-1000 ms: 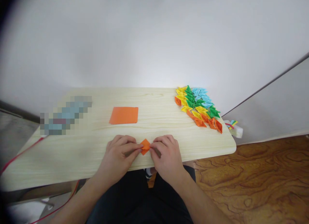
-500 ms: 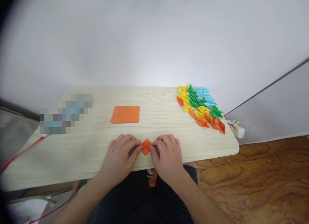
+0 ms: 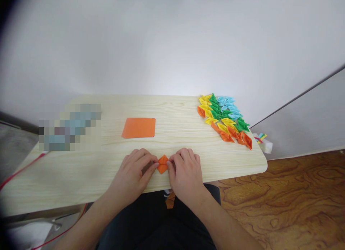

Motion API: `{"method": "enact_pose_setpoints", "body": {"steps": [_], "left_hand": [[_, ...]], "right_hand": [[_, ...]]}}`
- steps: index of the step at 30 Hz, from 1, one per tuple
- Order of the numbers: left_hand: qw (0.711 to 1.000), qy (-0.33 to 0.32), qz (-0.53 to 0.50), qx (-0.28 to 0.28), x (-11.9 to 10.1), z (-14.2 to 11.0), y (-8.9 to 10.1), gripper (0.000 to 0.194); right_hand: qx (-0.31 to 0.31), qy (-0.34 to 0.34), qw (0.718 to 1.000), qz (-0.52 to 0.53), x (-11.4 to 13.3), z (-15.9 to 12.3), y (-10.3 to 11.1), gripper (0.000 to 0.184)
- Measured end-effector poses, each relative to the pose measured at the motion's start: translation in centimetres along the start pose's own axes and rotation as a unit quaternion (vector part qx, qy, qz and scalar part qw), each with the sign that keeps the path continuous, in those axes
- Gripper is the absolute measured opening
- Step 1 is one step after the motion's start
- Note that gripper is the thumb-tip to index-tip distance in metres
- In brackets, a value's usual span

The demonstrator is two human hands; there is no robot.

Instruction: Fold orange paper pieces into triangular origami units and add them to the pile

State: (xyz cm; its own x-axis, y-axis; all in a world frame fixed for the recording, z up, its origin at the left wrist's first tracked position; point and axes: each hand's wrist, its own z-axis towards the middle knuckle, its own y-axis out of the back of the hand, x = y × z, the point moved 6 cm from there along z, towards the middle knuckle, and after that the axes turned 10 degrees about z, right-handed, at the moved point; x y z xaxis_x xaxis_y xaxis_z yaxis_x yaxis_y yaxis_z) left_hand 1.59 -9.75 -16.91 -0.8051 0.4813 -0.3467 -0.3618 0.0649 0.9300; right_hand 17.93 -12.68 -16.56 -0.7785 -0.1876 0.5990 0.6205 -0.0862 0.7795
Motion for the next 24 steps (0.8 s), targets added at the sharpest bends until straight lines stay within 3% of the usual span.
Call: {"method": "enact_pose_setpoints", "body": {"steps": [8, 24], "left_hand": [[0.999, -0.035, 0.013, -0.009, 0.5, 0.0, 1.1, 0.010], [0.999, -0.022, 0.029, 0.018, -0.1, 1.1, 0.7, 0.017]], "right_hand": [[0.014, 0.003, 1.000, 0.015, -0.3, 0.0, 0.0, 0.007], [-0.007, -0.016, 1.000, -0.007, -0.1, 0.2, -0.3, 0.009]]}}
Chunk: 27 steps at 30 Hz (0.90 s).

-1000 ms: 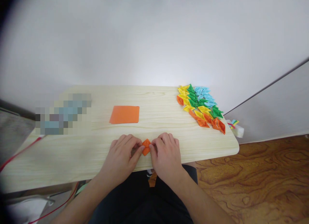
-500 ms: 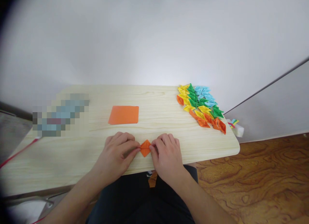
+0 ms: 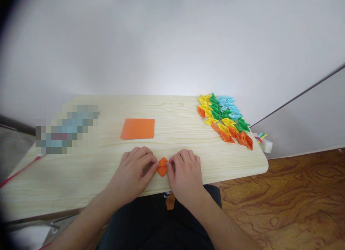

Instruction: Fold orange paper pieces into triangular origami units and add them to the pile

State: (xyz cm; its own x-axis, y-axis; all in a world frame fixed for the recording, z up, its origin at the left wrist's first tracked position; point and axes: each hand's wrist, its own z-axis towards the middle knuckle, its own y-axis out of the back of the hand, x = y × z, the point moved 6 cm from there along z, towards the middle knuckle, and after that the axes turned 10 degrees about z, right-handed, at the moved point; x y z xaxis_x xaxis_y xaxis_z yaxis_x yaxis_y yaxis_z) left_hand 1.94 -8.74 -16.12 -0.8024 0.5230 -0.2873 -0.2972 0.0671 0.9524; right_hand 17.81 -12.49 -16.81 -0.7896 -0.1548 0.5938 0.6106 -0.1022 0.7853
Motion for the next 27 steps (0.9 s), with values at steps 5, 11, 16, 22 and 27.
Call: {"method": "enact_pose_setpoints", "body": {"steps": [5, 11, 16, 22, 27], "left_hand": [[0.999, -0.005, 0.033, -0.005, -0.4, -0.1, -0.3, 0.017], [0.998, -0.009, 0.067, 0.001, -0.7, -0.1, -0.5, 0.018], [0.998, -0.020, 0.061, 0.007, -0.6, 0.0, -0.5, 0.017], [1.000, -0.019, 0.004, -0.006, -0.1, -0.2, -0.7, 0.014], [1.000, -0.015, -0.009, -0.010, 0.1, -0.4, -0.9, 0.017]], "right_hand": [[-0.001, -0.008, 1.000, -0.001, 0.1, 0.0, -0.1, 0.008], [-0.010, -0.016, 1.000, 0.005, 0.0, -0.2, -0.3, 0.009], [-0.010, -0.026, 1.000, 0.003, -0.2, -0.1, -0.2, 0.010], [-0.003, -0.045, 0.998, 0.035, -0.9, 0.4, 0.1, 0.011], [0.010, -0.030, 0.996, 0.083, -1.3, 0.3, 0.5, 0.004]]}}
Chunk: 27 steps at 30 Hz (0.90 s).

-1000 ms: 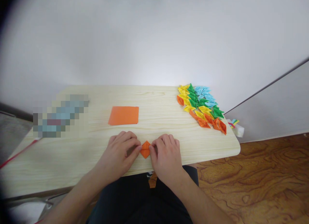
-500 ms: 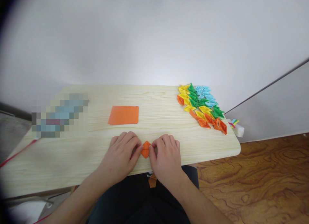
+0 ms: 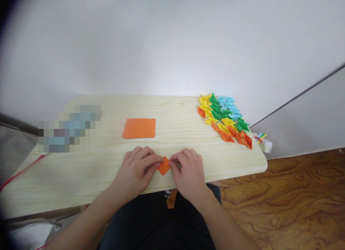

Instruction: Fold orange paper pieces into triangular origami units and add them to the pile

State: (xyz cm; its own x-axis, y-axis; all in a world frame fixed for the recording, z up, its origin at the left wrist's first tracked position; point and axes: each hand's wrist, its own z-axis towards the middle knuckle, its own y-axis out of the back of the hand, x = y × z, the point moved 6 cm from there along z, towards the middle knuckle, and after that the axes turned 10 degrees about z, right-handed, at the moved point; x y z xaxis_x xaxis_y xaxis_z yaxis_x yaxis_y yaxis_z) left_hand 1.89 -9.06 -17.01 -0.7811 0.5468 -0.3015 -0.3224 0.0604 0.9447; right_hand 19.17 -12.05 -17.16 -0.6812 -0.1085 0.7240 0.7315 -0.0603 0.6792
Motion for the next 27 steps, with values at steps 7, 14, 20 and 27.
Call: {"method": "enact_pose_setpoints", "body": {"steps": [7, 14, 20, 27], "left_hand": [[1.000, 0.008, 0.004, 0.000, 0.1, 0.1, 0.1, 0.015], [1.000, 0.000, 0.005, -0.005, 0.2, 0.5, 0.1, 0.012], [1.000, -0.007, -0.002, -0.001, 0.2, 0.7, 0.1, 0.011], [1.000, -0.023, 0.006, 0.000, 0.4, 0.8, 0.2, 0.012]], "right_hand": [[-0.019, 0.029, 0.999, 0.000, 0.0, -0.7, -0.1, 0.010], [-0.020, 0.117, 0.990, -0.072, 0.6, -2.7, -0.9, 0.041], [0.004, 0.145, 0.984, -0.100, 0.9, -2.9, -1.0, 0.042], [0.000, 0.170, 0.983, -0.071, 0.9, -2.9, -0.8, 0.034]]}}
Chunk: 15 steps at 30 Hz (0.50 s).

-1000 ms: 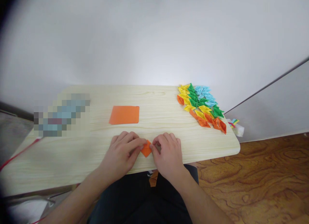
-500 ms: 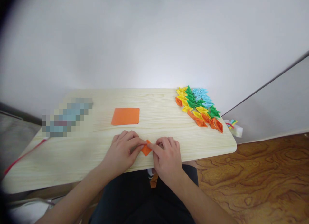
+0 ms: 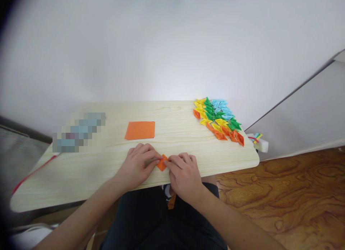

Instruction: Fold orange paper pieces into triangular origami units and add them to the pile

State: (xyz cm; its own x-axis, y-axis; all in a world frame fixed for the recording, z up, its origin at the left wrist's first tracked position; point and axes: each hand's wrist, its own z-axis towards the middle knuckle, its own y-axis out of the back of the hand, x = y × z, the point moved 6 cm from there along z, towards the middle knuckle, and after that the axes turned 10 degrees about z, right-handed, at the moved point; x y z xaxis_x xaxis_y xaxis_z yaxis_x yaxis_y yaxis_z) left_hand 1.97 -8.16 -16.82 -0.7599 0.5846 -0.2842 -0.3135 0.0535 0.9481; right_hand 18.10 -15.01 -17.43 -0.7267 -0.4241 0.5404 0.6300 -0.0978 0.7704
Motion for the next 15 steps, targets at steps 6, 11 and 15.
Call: {"method": "enact_pose_setpoints", "body": {"steps": [6, 11, 15], "left_hand": [[1.000, -0.004, 0.011, 0.002, 0.0, 0.0, 0.0, 0.013], [1.000, -0.012, 0.027, -0.003, -0.3, 0.1, 0.4, 0.019], [0.999, -0.029, 0.034, 0.000, -1.3, 0.2, 0.9, 0.026]], "right_hand": [[-0.072, -0.034, 0.997, 0.003, -0.7, -0.6, 0.4, 0.027], [-0.070, -0.048, 0.996, -0.003, -0.4, -0.7, 0.5, 0.029], [-0.059, -0.061, 0.996, 0.014, -0.3, -0.7, 0.6, 0.024]]}}
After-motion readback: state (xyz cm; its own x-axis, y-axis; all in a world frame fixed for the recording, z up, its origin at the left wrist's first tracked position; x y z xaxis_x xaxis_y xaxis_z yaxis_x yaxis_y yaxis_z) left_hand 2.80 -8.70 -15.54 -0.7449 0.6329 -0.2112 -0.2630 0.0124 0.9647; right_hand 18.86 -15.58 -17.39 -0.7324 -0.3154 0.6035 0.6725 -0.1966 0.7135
